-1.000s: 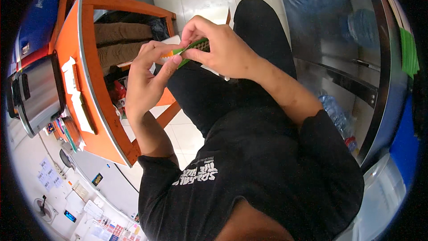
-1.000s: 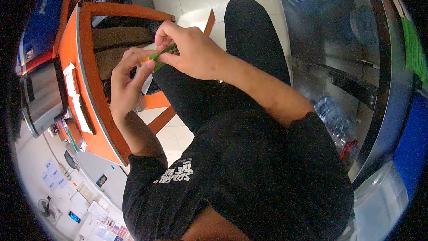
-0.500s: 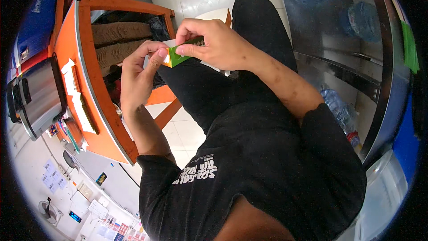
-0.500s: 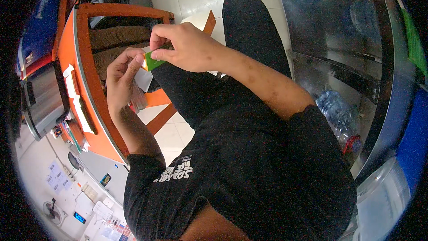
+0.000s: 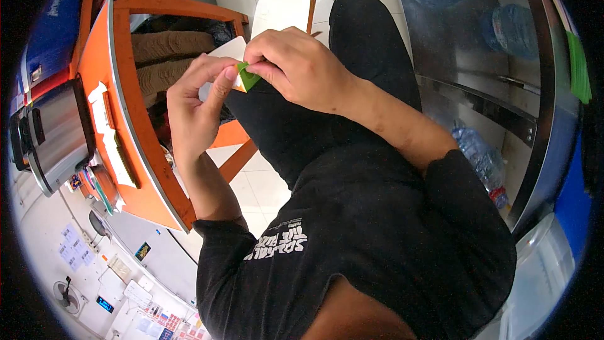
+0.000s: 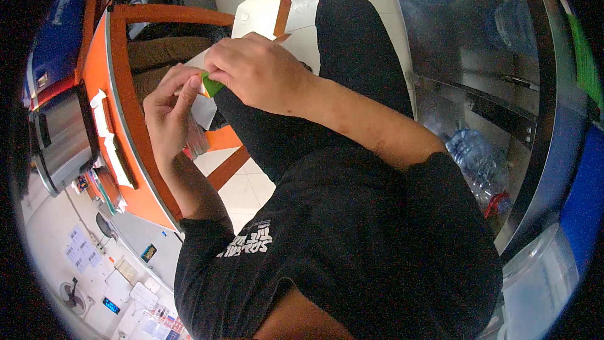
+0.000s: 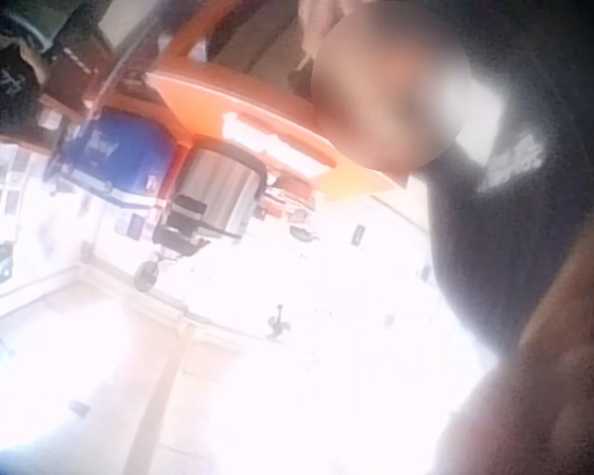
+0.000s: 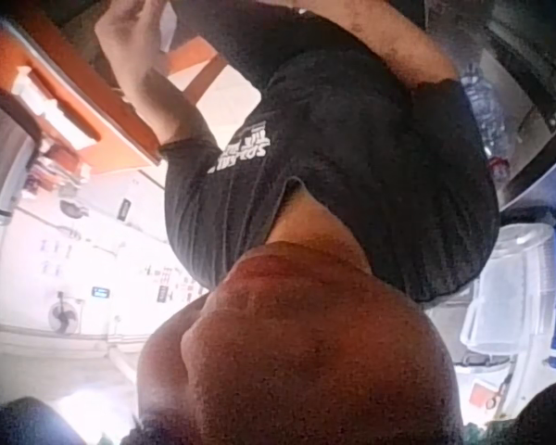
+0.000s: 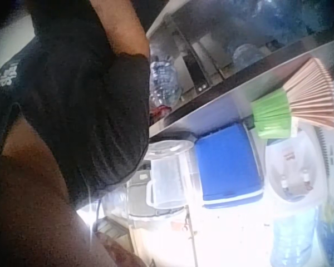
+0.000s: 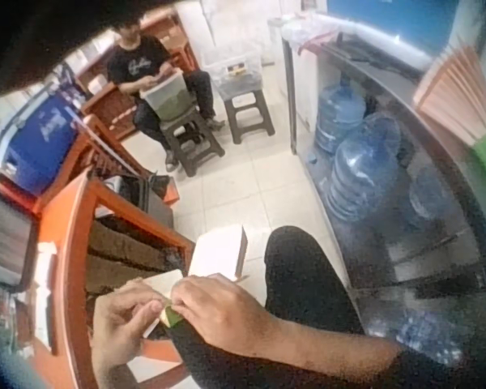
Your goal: The person assembles cardboard food boxes by hand, folding the flaps and sides to create the box shape, then stacks the finished boxes on a counter.
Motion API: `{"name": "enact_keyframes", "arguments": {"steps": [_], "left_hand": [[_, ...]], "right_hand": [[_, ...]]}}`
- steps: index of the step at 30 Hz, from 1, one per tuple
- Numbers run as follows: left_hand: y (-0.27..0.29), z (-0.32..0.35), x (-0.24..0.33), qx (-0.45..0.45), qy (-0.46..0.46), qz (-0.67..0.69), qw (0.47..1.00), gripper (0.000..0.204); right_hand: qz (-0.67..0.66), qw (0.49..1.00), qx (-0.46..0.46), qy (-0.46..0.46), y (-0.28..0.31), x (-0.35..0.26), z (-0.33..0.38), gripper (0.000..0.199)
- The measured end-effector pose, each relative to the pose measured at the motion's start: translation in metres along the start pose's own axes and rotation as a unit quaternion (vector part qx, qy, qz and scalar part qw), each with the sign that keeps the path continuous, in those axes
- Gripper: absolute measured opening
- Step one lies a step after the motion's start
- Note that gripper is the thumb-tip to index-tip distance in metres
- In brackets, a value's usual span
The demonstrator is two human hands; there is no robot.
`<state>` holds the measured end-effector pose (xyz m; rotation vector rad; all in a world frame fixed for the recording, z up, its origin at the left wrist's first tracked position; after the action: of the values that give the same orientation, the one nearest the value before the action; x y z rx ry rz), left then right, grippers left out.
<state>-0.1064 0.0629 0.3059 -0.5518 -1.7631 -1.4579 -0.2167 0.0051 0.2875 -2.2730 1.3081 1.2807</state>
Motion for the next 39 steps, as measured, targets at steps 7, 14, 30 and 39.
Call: {"name": "enact_keyframes", "arguments": {"steps": [7,14,30,39], "left_hand": [[0.0,0.003,-0.003,-0.021,0.023,0.046,0.998,0.012],[-0.004,0.005,0.0,-0.051,0.063,0.099,0.992,0.014],[-0.032,0.018,-0.046,-0.126,0.188,0.102,0.969,0.015],[-0.026,0.029,-0.057,0.258,0.019,0.062,0.964,0.006]], "right_hand": [[-0.067,0.998,-0.006,-0.016,0.0,0.0,0.0,0.018],[-0.225,0.95,-0.125,-0.175,-0.02,0.023,0.004,0.018],[-0.276,0.9,-0.253,-0.225,-0.042,0.033,0.008,0.014],[-0.087,0.945,0.1,-0.297,0.014,0.104,0.044,0.045]]}}
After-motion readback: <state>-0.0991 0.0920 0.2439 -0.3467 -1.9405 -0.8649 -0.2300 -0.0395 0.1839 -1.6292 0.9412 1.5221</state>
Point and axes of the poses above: each hand's wrist, its own z-axis away from the middle knuckle, its own y-axis out of the back of the hand, x = y × z, the point moved 10 cm from there along -z, towards the middle knuckle, and after that the axes turned 3 degrees about x, right-handed, at the moved point
